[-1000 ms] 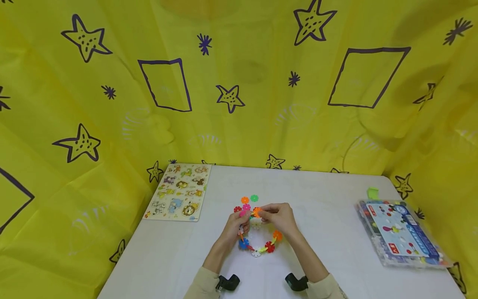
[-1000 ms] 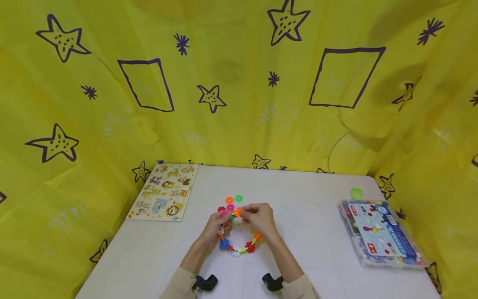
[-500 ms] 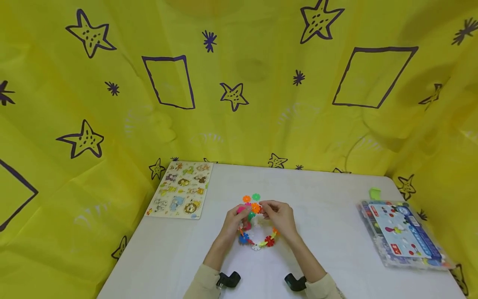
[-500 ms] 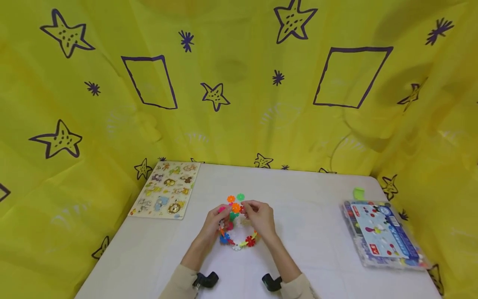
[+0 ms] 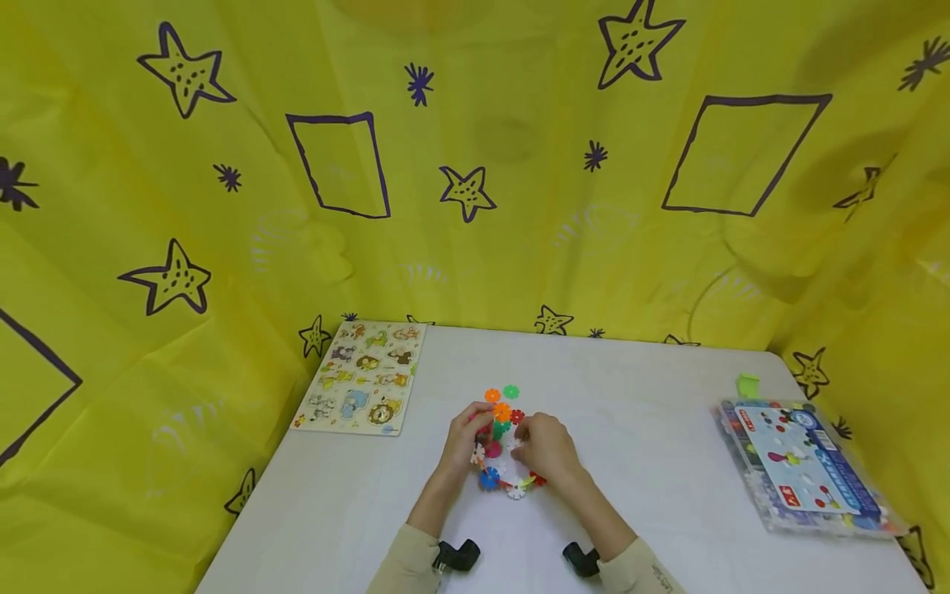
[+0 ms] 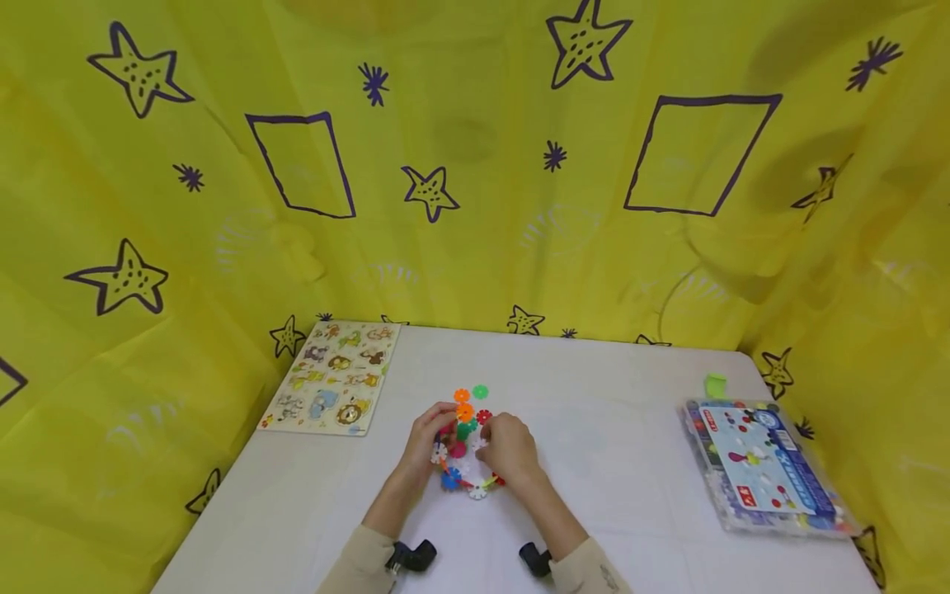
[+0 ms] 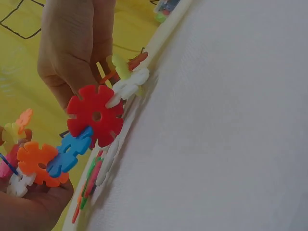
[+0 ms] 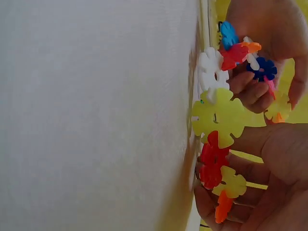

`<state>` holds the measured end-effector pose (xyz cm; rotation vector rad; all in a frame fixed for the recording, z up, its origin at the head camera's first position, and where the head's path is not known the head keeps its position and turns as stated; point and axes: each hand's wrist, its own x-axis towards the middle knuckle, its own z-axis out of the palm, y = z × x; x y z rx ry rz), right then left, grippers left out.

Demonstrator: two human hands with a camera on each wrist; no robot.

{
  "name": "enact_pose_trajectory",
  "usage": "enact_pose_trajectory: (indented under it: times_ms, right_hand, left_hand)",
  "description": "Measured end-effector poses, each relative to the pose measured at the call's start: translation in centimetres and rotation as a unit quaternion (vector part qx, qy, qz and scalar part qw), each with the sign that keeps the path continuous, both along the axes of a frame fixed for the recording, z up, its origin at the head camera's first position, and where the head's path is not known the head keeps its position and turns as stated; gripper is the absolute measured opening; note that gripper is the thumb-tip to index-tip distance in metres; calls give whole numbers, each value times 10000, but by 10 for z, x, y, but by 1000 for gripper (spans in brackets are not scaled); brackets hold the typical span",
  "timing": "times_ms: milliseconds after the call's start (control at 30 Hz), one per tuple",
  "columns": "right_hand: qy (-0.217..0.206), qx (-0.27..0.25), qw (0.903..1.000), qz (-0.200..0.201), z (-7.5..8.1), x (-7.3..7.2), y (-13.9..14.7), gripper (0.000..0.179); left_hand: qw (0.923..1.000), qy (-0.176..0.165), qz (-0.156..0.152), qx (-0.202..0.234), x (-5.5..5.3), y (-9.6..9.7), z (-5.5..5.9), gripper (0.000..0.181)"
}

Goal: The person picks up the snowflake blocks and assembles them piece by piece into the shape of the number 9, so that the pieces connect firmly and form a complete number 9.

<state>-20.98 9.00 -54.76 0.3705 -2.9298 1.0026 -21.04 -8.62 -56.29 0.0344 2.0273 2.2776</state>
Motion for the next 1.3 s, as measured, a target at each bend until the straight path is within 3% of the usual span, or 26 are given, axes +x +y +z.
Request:
enact_pose_trajectory:
  times_ms: [233,433,600,767,900,1300]
  right_hand:
    - [404,-751,9963,-69,4,-3,7,20]
    - [665,-1648,9839,-203,8,-2,10,13]
    - [906,-2224,9707,51,10,-1,10,11]
    - [1359,-2432,9603,157,13,-1,10,10]
    - [1462,-2613,9539,213,16,-1,11,9]
    - [1421,-2680,9511,580,16,-1,13,9]
  left_hand:
    - [9999,54,-40,156,1,-1,0,30]
    - [9996,-132,13,236,1,-1,-1,30]
    - [9990,-255,-57,356,1,-2,-1,23]
    - [9983,-275,-254,436,0,0,-1,21]
    - [9977,-267,-376,488,0,0,-1,21]
    - [9901,-238,-962,991,2,2,-4,22]
